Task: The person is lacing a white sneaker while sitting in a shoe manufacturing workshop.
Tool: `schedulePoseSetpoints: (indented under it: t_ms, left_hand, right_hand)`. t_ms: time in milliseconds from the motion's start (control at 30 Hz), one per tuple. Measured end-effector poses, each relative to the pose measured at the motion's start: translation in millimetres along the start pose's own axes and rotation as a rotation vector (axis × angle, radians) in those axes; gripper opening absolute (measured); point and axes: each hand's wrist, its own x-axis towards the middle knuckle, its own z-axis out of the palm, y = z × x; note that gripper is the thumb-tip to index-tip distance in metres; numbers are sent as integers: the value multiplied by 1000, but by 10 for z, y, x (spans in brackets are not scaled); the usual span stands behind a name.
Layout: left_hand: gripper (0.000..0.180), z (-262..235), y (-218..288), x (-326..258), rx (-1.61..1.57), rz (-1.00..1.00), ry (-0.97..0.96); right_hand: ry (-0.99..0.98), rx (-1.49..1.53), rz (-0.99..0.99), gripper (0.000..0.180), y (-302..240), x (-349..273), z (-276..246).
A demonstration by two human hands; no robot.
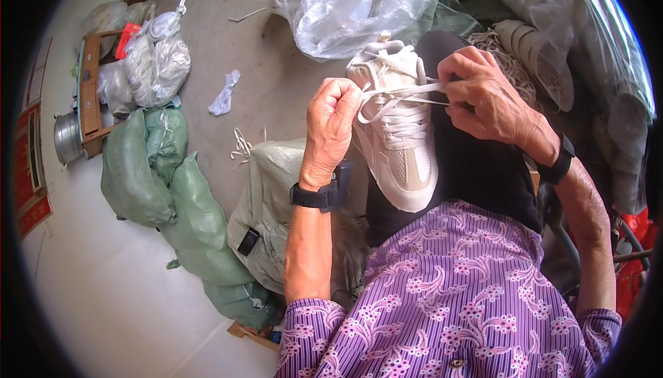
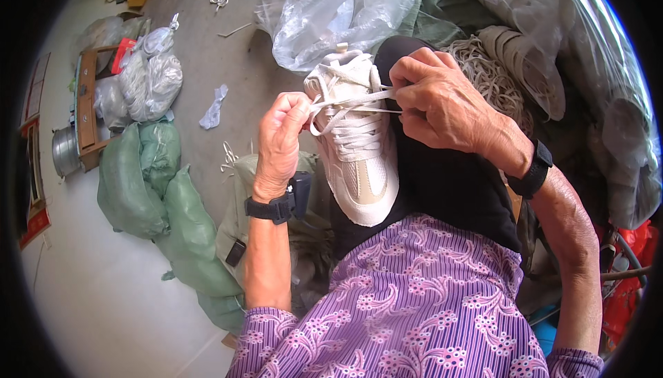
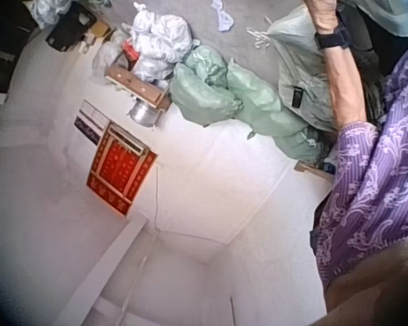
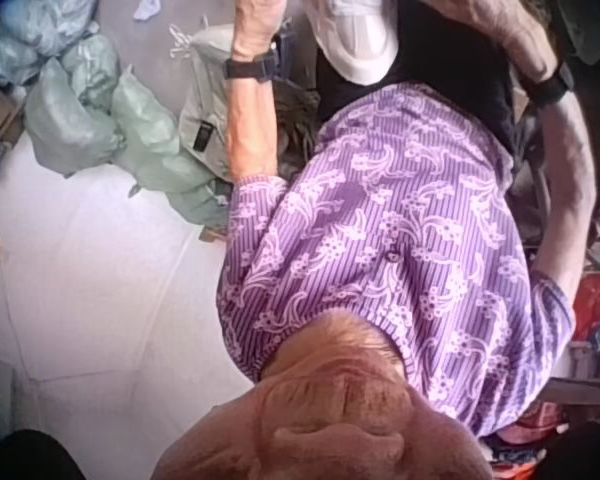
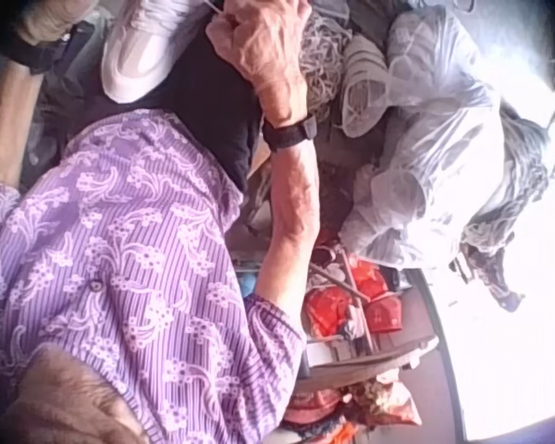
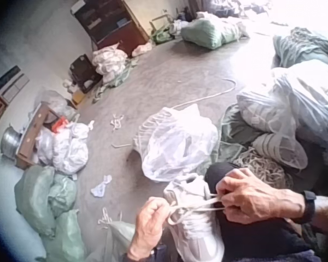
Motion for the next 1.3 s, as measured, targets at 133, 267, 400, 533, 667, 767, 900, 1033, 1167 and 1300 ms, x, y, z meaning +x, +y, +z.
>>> schedulePoseSetpoints:
  t_ms: [133, 267, 400, 533, 667, 767, 900, 1033, 1167, 1300]
  left_hand:
    - [21, -1, -16, -13, -16, 10, 4]
    - [21, -1, -5, -9, -32, -1, 3]
    - [20, 6, -13, 3, -42, -19, -5]
    - [20, -12, -59, 22, -8, -4, 4]
    - [19, 4, -81, 25, 16, -1, 23]
    - [18, 9, -94, 30, 16, 6, 25]
    - [18, 26, -39, 28, 19, 10, 22]
    - [18, 38, -70, 27, 10, 23, 18]
    - [18, 7, -103, 1, 1, 24, 28]
    - [18, 45, -45, -6, -66, -3, 44]
  right_hand:
    - [-48, 71, 50, 6, 4, 30, -54]
    - [-83, 224, 110, 10, 61, 59, -99]
    - [-95, 319, 149, 14, 107, 64, -103]
    - [-56, 166, 143, 12, 35, 121, -99]
    - [-35, 24, 17, 7, -133, 199, -39]
    - [3, 3, -3, 6, -144, 167, 10]
    - [-36, 92, 17, 2, -143, 137, -62]
    - [-45, 128, 18, 4, -104, 120, -63]
    - [-108, 256, 47, 7, -69, 185, -121]
    - [63, 543, 286, 21, 67, 313, -166]
